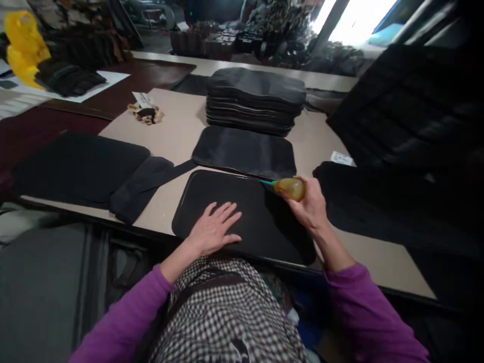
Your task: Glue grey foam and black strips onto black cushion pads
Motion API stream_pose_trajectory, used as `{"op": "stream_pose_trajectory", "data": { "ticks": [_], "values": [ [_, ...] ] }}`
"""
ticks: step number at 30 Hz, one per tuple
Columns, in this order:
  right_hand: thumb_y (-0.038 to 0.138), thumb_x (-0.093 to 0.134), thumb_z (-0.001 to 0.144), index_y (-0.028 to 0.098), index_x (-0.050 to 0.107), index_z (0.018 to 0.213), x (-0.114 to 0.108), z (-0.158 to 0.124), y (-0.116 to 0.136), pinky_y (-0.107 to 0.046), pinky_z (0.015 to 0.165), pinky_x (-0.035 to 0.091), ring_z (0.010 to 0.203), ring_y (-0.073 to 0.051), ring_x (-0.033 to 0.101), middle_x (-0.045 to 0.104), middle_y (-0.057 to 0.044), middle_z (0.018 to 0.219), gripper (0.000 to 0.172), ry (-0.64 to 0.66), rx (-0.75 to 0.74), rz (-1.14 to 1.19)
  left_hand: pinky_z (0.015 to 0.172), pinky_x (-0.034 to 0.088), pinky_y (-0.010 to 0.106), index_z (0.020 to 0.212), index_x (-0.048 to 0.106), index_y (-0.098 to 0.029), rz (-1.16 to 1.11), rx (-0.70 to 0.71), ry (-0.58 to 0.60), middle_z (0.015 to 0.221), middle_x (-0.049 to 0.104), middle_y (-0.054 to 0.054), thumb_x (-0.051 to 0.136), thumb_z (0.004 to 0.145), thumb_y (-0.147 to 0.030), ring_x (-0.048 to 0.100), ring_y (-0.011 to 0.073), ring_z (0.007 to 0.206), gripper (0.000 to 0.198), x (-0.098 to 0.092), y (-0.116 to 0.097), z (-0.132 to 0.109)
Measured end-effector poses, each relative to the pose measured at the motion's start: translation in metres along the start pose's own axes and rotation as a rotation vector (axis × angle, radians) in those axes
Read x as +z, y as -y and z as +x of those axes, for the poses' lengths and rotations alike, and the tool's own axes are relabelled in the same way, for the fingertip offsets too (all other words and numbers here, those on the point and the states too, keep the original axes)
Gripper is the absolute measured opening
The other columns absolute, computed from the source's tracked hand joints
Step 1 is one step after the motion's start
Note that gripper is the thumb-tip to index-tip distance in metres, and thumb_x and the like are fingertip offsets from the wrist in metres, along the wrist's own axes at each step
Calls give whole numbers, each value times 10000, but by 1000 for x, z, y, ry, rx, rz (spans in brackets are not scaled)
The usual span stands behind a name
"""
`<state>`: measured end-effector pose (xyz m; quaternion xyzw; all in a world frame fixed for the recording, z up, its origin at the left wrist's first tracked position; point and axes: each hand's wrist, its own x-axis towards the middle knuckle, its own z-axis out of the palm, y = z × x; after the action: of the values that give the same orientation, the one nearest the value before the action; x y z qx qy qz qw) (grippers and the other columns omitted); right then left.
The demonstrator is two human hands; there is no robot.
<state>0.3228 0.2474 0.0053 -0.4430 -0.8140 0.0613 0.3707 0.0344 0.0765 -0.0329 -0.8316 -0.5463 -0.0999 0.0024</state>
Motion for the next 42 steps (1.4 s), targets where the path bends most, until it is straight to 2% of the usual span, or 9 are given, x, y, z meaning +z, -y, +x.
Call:
{"op": "stream_pose_trajectory", "data": {
  "ticks": [3, 6, 13, 17, 23, 29, 32, 37, 42],
  "values": [
    [548, 716, 890, 227, 579, 1316, -31, -24, -33, -476, 946, 516, 1090, -334, 596, 587, -121, 1184, 551, -86, 86, -62, 1282, 265, 546, 1640, 394, -262, 10, 6, 19, 1737, 335, 79, 342, 1060, -679, 316, 261, 1608, 716, -2, 0, 1],
    [573, 729, 882, 231, 591, 1302, -50, -42, -50, -469, 941, 517, 1065, -320, 592, 589, -113, 1172, 559, -143, 162, -93, 1279, 272, 551, 1646, 387, -279, 28, 10, 42, 1740, 318, 83, 357, 1063, -662, 316, 270, 1610, 698, -4, -1, 2],
    [601, 708, 882, 223, 590, 1268, -55, -52, -59, -461, 961, 526, 1095, -311, 602, 601, -117, 1182, 553, -202, 215, -121, 1284, 265, 558, 1661, 358, -287, 80, 15, 67, 1753, 276, 75, 350, 1070, -644, 303, 276, 1617, 690, -3, -1, 3],
    [573, 748, 842, 221, 615, 1236, -68, -56, -56, -467, 966, 528, 1089, -316, 620, 630, -112, 1181, 545, -222, 249, -123, 1286, 263, 553, 1667, 343, -317, 91, 17, 71, 1756, 265, 67, 363, 1066, -644, 301, 281, 1618, 684, -1, 1, 3],
    [564, 787, 789, 224, 648, 1175, -112, -75, -46, -475, 974, 533, 1060, -321, 660, 687, -99, 1164, 533, -130, 348, -47, 1291, 218, 593, 1677, 318, -305, 96, 18, 75, 1759, 257, 71, 330, 1074, -635, 286, 288, 1622, 687, 0, 1, 2],
    [656, 809, 719, 243, 653, 1191, -148, -114, -34, -515, 903, 559, 981, -339, 683, 712, -76, 1097, 646, -20, 549, 36, 1292, 182, 619, 1703, 233, -299, 75, 10, 89, 1753, 275, 85, 342, 1067, -630, 273, 311, 1625, 725, -2, 1, 3],
    [643, 822, 737, 256, 667, 1167, -160, -139, -29, -505, 891, 568, 971, -329, 684, 714, -65, 1087, 599, 3, 609, 109, 1293, 174, 618, 1687, 301, -294, 89, 1, 80, 1761, 253, 98, 370, 1064, -609, 211, 325, 1644, 702, -3, 0, 3],
    [613, 871, 715, 273, 681, 1155, -167, -177, -17, -410, 737, 592, 909, -293, 681, 710, -44, 1042, 588, -24, 753, 319, 1293, 157, 618, 1659, 380, -275, 79, -12, 80, 1778, 193, 117, 360, 1064, -603, 174, 325, 1653, 679, -2, 0, 3],
    [604, 880, 700, 267, 681, 1171, -151, -194, 2, -314, 560, 535, 833, -257, 676, 710, -35, 1004, 612, -33, 875, 445, 1306, 130, 585, 1658, 378, -254, -10, -29, 80, 1770, 241, 116, 269, 1095, -532, 178, 294, 1655, 636, -4, 3, 3]
  ]
}}
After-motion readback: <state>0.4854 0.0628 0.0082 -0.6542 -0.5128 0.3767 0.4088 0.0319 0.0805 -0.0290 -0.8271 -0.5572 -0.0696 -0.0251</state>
